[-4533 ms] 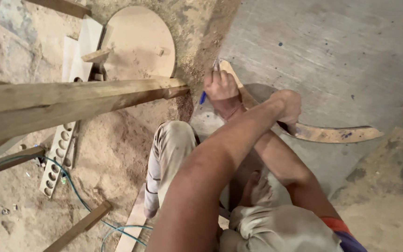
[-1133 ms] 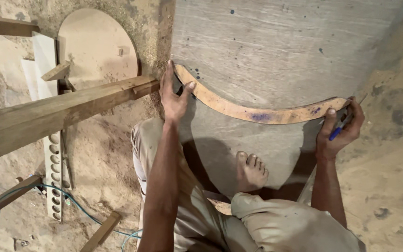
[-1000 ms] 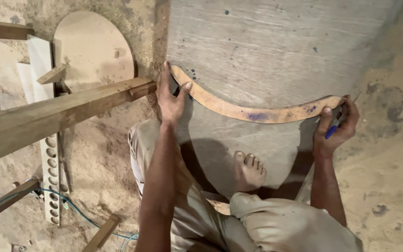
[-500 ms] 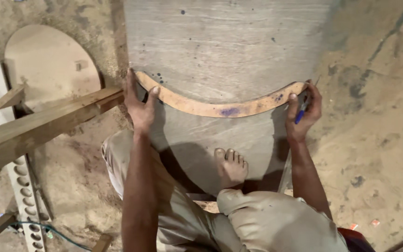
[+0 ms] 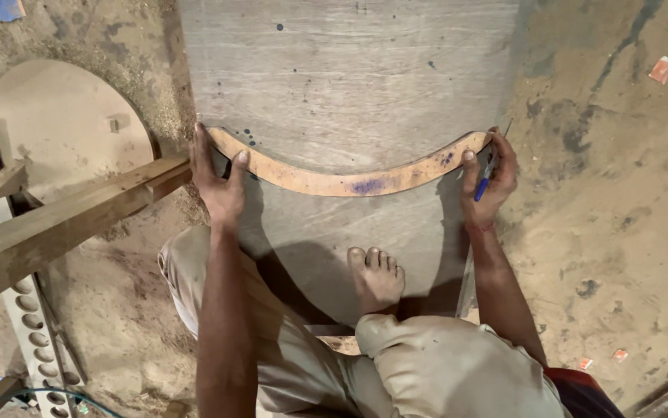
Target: The person sits on the floor of a woodworking shop and uses a blue pen to mark a long curved wooden strip, tracing along a wooden frame used as a guide. They reposition the strip, hold it steady with one hand while marking with the other, and briefly lift and shift a large board aside before resuming marking.
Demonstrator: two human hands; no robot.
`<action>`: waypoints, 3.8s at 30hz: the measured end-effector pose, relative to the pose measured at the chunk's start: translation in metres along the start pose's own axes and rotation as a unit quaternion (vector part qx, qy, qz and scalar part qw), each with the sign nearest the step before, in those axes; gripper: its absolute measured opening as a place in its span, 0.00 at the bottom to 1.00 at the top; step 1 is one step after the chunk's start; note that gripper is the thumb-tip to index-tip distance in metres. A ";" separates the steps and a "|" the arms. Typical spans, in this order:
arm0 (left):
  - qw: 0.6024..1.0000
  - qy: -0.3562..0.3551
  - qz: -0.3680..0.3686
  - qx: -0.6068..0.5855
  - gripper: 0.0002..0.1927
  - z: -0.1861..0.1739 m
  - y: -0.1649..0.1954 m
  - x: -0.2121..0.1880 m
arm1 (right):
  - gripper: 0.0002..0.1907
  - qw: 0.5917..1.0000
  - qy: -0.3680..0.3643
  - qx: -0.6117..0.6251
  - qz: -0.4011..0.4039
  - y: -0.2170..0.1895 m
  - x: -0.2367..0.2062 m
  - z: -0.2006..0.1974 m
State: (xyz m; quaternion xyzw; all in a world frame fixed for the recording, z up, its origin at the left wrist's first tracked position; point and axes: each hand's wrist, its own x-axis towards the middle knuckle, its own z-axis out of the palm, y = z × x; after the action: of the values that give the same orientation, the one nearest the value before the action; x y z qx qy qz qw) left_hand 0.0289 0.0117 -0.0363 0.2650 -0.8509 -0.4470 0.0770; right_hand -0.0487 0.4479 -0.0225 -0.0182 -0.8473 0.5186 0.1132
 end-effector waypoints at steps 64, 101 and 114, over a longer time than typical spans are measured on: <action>0.859 -0.285 0.151 0.398 0.35 0.063 0.133 -0.105 | 0.18 0.943 -0.250 0.221 0.017 -0.097 -0.001 0.112; 0.848 -0.394 0.144 0.324 0.40 0.073 0.127 -0.099 | 0.07 0.809 -0.580 -0.045 -0.079 -0.114 0.068 0.107; 0.837 -0.402 0.095 0.359 0.44 0.071 0.145 -0.096 | 0.06 0.810 -0.553 -0.156 0.118 -0.062 0.180 -0.016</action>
State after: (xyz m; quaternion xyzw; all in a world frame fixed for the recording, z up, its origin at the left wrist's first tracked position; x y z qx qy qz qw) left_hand 0.0290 0.1795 0.0489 -0.0108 -0.9287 -0.1684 -0.3301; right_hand -0.2151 0.4597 0.0698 0.1548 -0.8274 0.3113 -0.4411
